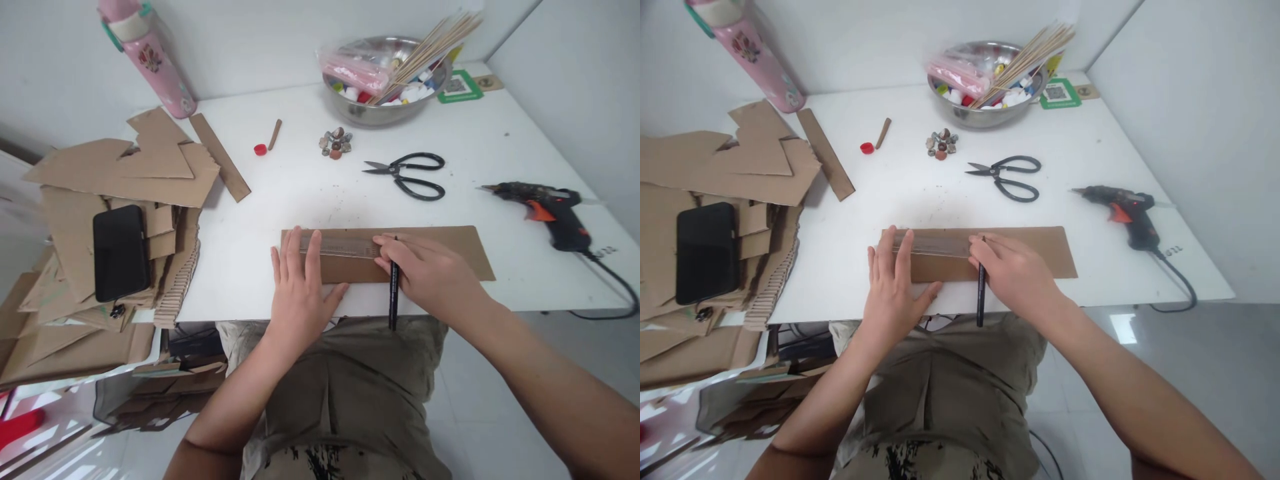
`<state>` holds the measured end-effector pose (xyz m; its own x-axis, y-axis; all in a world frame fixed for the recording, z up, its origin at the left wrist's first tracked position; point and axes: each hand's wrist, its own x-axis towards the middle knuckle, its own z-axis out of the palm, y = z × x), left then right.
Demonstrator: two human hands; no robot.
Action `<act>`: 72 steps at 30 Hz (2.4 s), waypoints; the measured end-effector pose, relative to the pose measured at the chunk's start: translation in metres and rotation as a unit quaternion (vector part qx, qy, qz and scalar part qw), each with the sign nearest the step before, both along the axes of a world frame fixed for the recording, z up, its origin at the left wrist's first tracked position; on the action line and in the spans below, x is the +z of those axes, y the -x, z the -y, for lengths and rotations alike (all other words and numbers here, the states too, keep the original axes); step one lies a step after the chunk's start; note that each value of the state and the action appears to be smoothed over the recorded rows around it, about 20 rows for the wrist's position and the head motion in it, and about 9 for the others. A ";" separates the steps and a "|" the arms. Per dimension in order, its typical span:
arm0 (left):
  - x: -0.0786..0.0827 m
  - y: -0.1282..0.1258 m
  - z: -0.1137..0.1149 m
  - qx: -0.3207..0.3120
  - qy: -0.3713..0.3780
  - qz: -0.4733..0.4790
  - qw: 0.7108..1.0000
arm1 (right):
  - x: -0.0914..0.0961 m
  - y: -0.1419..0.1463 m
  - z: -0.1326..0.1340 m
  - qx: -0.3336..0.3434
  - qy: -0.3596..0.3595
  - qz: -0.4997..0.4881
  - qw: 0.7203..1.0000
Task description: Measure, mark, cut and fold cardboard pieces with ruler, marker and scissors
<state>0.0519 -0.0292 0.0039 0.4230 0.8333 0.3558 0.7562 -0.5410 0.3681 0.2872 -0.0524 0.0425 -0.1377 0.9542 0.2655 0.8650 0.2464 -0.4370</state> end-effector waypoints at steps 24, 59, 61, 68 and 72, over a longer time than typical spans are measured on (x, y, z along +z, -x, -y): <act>0.067 0.026 -0.095 -0.137 0.137 -0.223 0.955 | 0.024 -0.070 0.060 -0.343 -0.046 -0.029 0.938; 0.042 -0.012 -0.014 -0.391 0.113 -0.120 0.906 | 0.001 -0.046 0.029 -0.105 -0.281 -0.049 0.953; 0.047 0.011 -0.029 -0.426 0.166 -0.090 0.885 | 0.000 -0.049 0.026 -0.058 -0.239 -0.017 0.969; 0.038 0.033 -0.046 -0.420 0.198 0.007 0.886 | -0.004 -0.044 0.007 0.053 -0.039 -0.021 0.998; 0.022 0.030 -0.018 -0.143 0.041 -0.072 0.986 | -0.005 -0.025 -0.012 0.053 -0.018 0.017 0.998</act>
